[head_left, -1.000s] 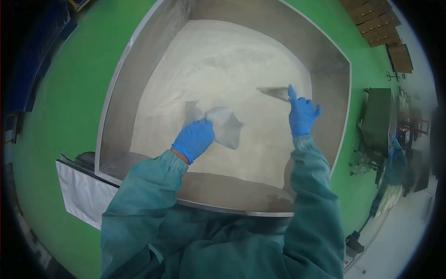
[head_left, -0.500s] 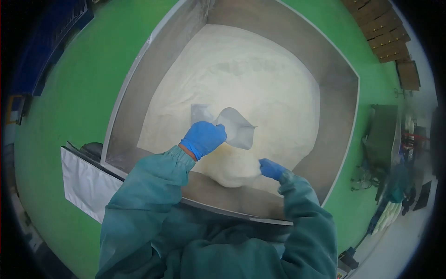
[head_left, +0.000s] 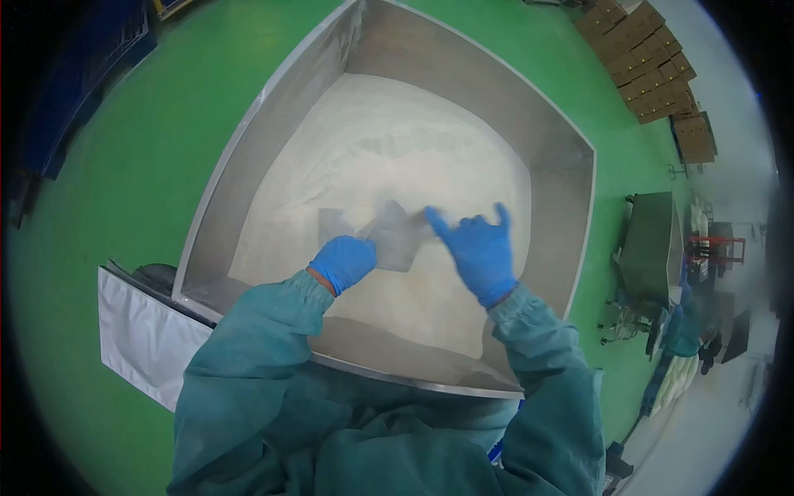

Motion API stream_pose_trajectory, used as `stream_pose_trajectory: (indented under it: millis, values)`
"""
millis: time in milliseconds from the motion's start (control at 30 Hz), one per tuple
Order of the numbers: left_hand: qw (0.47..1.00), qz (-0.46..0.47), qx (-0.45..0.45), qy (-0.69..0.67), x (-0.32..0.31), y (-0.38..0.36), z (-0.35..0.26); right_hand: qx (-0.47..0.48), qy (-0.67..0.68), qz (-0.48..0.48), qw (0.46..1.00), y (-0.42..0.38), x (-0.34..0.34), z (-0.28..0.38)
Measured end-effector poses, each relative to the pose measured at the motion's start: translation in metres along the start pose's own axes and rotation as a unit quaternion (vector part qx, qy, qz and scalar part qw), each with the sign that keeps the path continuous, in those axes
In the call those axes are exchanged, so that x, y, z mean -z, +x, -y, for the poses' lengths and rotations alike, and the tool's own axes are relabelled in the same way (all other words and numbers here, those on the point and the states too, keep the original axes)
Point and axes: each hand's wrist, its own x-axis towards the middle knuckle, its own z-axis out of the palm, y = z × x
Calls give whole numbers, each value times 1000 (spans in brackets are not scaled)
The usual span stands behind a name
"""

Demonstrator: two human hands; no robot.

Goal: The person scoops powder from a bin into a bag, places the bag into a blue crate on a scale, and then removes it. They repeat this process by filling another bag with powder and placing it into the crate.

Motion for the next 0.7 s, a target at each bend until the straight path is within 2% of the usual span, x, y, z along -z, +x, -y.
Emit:
stream_pose_trajectory:
  millis: [67,100,167,200,267,300,333,367,400,433,467,500,533,600,633,700]
  values:
    - [1000,6,23,8,1,-2,-2,-108,-37,-34,993,-10,4,-26]
    - [999,10,30,10,2,-2,-2,-105,-33,-29,994,-14,-9,-37]
    - [999,16,35,13,6,2,-3,-278,-12,-52,959,-21,-62,-59]
    - [999,5,25,23,8,2,-5,-278,-10,-50,959,-29,-101,-62]
    - [999,-3,23,37,4,3,-9,-362,-11,23,932,-39,-201,-51]
    - [999,-32,8,31,0,5,-10,-370,39,95,923,-44,-245,-27]
    - [998,-60,-8,26,-3,6,-11,-373,89,167,908,-50,-275,4]
    - [998,-52,-4,29,-4,6,-14,-321,211,225,896,-50,-283,41]
    - [998,-56,-1,28,-3,6,-17,-251,193,256,913,-48,-301,92]
    - [998,-63,-1,30,0,9,-16,-205,228,301,903,-53,-327,141]
    - [998,-58,-2,33,6,14,-17,-213,344,275,872,-54,-309,163]
    - [998,-50,16,28,15,18,-21,-221,455,248,826,-57,-285,171]
    - [998,-45,31,21,20,24,-26,-226,458,249,823,-61,-273,166]
    - [998,-53,13,11,20,41,-30,-191,537,396,720,-64,-261,144]
    - [998,-60,1,-3,21,46,-32,-193,535,396,721,-70,-256,133]
    - [998,-59,-15,1,28,52,-36,-100,680,373,623,-93,-249,111]
